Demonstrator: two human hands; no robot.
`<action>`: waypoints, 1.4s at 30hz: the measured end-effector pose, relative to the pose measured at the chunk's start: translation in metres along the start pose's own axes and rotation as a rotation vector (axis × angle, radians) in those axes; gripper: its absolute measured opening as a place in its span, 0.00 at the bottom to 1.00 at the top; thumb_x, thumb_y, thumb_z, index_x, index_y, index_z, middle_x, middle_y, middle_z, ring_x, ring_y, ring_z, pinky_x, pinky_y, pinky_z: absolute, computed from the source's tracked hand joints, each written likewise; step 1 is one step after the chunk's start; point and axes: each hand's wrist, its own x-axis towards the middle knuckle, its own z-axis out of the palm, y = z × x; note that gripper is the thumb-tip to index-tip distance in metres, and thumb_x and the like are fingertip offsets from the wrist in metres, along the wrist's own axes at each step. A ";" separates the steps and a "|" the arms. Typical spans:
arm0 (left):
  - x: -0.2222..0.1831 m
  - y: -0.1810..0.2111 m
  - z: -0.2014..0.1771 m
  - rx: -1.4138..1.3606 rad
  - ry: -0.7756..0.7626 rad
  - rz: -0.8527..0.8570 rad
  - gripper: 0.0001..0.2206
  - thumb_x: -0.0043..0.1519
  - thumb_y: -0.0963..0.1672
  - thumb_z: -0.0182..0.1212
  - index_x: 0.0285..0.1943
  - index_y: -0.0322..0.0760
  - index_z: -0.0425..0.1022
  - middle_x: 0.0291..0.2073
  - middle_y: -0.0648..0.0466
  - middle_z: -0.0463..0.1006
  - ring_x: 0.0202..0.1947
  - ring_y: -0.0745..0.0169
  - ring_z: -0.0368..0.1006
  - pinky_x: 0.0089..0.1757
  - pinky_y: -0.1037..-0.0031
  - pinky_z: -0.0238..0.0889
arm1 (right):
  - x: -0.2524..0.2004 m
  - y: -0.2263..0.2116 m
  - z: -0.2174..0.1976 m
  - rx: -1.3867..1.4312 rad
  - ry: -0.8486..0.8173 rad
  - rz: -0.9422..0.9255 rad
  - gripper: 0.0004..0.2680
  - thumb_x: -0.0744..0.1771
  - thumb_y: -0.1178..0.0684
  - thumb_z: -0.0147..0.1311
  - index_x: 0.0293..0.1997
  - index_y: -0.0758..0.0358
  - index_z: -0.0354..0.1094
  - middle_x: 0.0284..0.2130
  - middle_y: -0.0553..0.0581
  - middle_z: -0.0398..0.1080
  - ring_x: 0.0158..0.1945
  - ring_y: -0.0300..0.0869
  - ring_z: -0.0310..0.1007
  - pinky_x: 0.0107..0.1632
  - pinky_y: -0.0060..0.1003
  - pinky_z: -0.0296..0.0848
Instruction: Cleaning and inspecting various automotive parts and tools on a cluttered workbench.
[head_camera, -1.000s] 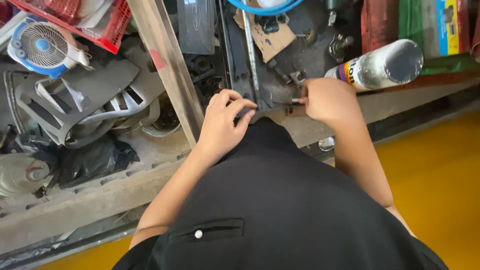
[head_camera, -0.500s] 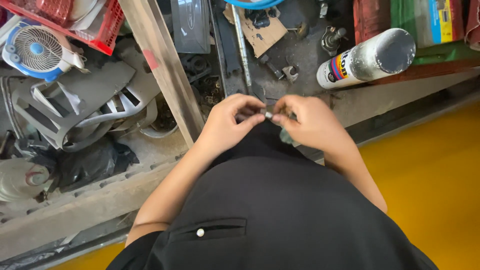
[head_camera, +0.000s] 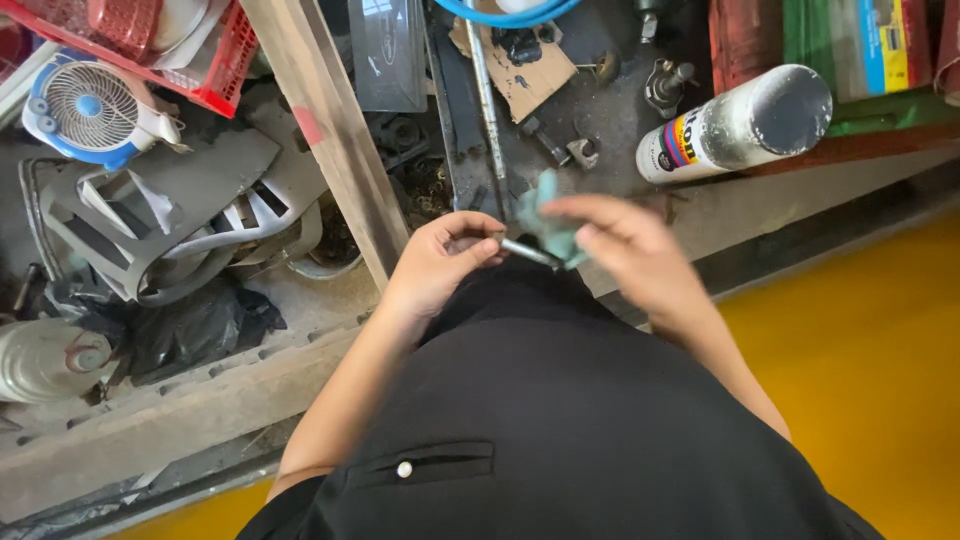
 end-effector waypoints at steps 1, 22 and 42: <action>0.001 -0.002 0.001 0.001 0.004 0.004 0.11 0.65 0.38 0.64 0.54 0.26 0.75 0.44 0.50 0.80 0.44 0.64 0.78 0.48 0.73 0.74 | 0.002 0.002 0.004 0.000 -0.005 -0.003 0.13 0.70 0.60 0.47 0.62 0.66 0.69 0.56 0.56 0.73 0.58 0.38 0.72 0.61 0.33 0.69; -0.002 0.031 0.017 0.622 0.015 0.380 0.25 0.64 0.41 0.64 0.72 0.36 0.64 0.53 0.51 0.75 0.54 0.64 0.74 0.54 0.73 0.68 | 0.028 0.033 0.015 0.071 -0.213 0.173 0.21 0.65 0.71 0.50 0.65 0.62 0.54 0.44 0.56 0.69 0.45 0.36 0.68 0.48 0.31 0.68; 0.033 -0.022 0.105 -0.373 -0.122 -0.116 0.08 0.66 0.41 0.57 0.52 0.35 0.72 0.44 0.52 0.79 0.46 0.59 0.78 0.49 0.64 0.74 | -0.021 0.076 -0.068 0.253 0.045 0.011 0.15 0.65 0.70 0.55 0.54 0.64 0.60 0.45 0.55 0.67 0.50 0.37 0.69 0.51 0.32 0.70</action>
